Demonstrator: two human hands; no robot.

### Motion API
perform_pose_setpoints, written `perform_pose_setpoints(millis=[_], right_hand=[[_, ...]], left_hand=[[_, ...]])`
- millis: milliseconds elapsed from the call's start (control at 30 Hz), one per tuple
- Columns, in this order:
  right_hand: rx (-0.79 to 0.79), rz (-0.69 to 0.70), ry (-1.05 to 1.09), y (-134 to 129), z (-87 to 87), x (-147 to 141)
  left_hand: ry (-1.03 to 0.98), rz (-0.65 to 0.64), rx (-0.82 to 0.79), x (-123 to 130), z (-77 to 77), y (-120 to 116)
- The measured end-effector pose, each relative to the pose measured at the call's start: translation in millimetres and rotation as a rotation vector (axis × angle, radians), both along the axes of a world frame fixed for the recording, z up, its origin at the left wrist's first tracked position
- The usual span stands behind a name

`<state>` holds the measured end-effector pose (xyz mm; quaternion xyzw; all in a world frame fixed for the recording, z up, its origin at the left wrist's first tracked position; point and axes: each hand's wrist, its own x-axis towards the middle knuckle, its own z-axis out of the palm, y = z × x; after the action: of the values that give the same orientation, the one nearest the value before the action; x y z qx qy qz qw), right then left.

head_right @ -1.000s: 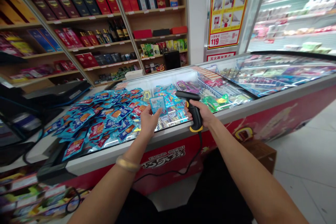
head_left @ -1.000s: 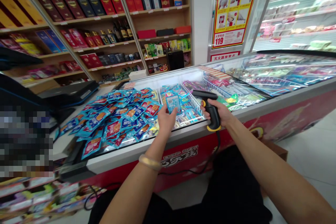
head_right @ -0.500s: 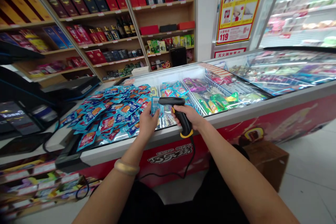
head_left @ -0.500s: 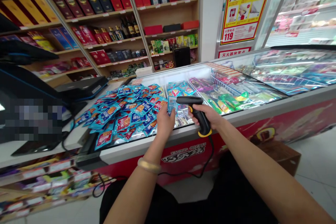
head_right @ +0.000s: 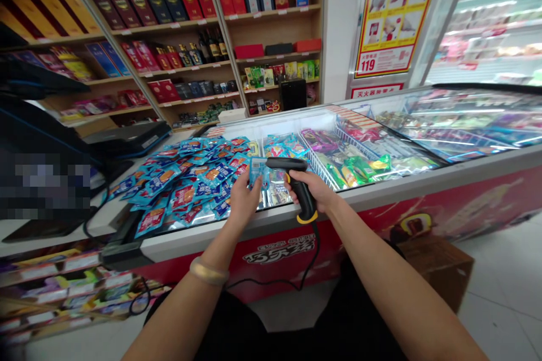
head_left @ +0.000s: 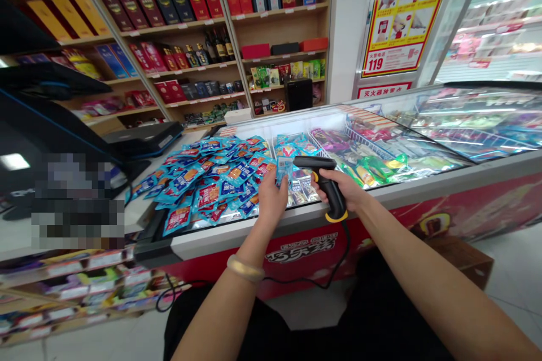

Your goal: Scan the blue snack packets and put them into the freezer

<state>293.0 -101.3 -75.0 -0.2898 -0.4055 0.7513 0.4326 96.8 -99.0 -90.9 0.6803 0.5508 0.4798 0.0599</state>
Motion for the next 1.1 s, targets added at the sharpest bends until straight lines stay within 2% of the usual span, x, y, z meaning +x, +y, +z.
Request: perform_pose_setpoints(millis=[100, 200, 300, 400, 500, 633, 933, 1033, 1100], right_hand=[[-0.05, 0.0, 0.015, 3.6, 2.3, -5.3], [-0.062, 0.016, 0.058, 8.0, 6.0, -23.6], [-0.087, 0.021, 0.094, 11.0, 9.5, -48.9], [-0.136, 0.015, 0.094, 11.3, 10.9, -66.7], [-0.154, 0.024, 0.062, 9.9, 9.7, -70.4], [-0.163, 0.027, 0.03, 6.9, 8.0, -65.7], [-0.171, -0.016, 0.014, 3.3, 9.1, -66.9], [-0.159, -0.032, 0.01, 2.7, 8.4, -67.1], [-0.141, -0.04, 0.021, 2.2, 7.7, -66.7]], left_hand=[[0.132, 0.052, 0.144, -24.6, 10.2, -4.5], [0.26, 0.204, 0.236, -60.2, 27.7, -7.5], [0.419, 0.381, 0.166, -91.1, 38.7, -11.6], [0.599, 0.43, -0.026, -106.7, 32.5, -17.3], [0.677, 0.41, -0.152, -109.0, 17.3, -21.6], [0.663, 0.447, -0.126, -105.7, 7.3, -23.2], [0.589, 0.441, 0.138, -107.4, 10.0, -31.3], [0.511, 0.359, 0.271, -103.6, 9.3, -31.4], [0.442, 0.244, 0.329, -94.0, 8.6, -29.9]])
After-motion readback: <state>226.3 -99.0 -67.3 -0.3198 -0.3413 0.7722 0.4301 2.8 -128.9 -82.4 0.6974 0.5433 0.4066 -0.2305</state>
